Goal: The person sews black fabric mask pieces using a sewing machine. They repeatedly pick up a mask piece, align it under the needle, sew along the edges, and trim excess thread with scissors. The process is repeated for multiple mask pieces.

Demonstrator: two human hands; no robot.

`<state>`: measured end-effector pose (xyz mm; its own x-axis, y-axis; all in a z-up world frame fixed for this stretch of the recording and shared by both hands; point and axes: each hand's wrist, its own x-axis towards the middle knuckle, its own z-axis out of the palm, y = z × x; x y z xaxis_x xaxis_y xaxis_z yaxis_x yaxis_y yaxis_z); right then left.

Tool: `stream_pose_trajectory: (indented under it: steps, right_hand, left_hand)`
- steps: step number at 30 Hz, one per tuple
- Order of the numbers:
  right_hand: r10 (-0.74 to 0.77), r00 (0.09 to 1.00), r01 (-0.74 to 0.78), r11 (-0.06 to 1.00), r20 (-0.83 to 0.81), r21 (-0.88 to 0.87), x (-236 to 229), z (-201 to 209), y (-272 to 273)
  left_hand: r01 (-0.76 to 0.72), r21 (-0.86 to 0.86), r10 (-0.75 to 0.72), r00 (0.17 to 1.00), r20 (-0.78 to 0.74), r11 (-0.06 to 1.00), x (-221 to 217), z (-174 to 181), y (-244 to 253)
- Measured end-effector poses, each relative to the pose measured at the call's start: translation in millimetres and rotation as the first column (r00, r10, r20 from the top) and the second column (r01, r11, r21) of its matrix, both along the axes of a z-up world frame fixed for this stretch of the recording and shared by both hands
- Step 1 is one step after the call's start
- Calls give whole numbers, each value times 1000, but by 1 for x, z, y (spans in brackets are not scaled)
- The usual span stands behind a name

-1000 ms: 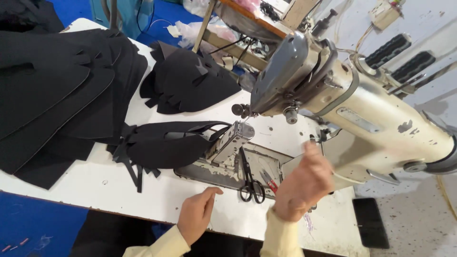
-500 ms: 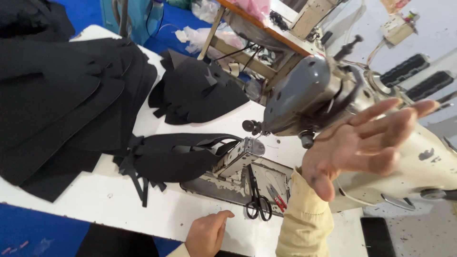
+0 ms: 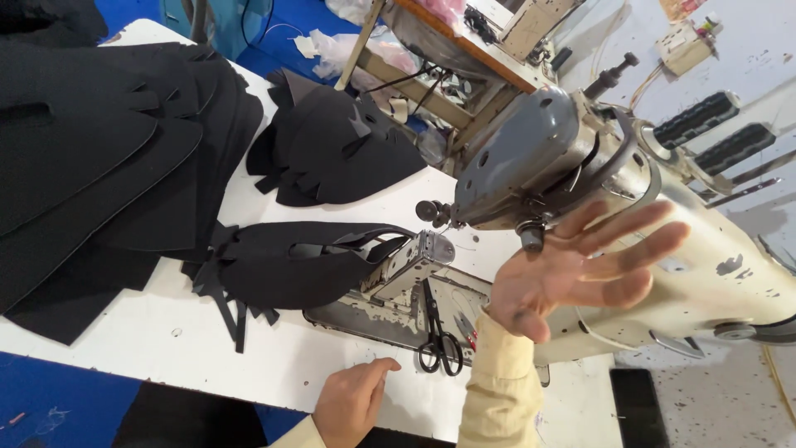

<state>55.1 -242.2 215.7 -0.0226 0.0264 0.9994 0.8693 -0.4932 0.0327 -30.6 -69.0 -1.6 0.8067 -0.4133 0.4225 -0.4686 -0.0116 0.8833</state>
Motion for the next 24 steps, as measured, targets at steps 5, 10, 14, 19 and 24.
stream_pose_trajectory:
  steps: [5, 10, 14, 19, 24]
  right_hand:
    - [-55, 998, 58, 986, -21, 157, 3, -26, 11]
    - [-67, 998, 69, 978, -14, 195, -4, -41, 18]
    - [-137, 990, 142, 978, -46, 151, -10, -36, 15]
    - [-298, 952, 307, 939, -75, 157, -11, -32, 9]
    - [-420, 906, 424, 892, -58, 155, -9, -28, 5]
  left_hand:
    - [-31, -25, 32, 998, 56, 999, -3, 4, -2]
    - [-94, -48, 99, 990, 105, 994, -6, 13, 2]
    - [-61, -50, 64, 996, 69, 997, -6, 18, 4]
    - [-63, -18, 63, 998, -8, 998, -7, 19, 6]
    - [-67, 31, 70, 993, -95, 997, -6, 18, 10]
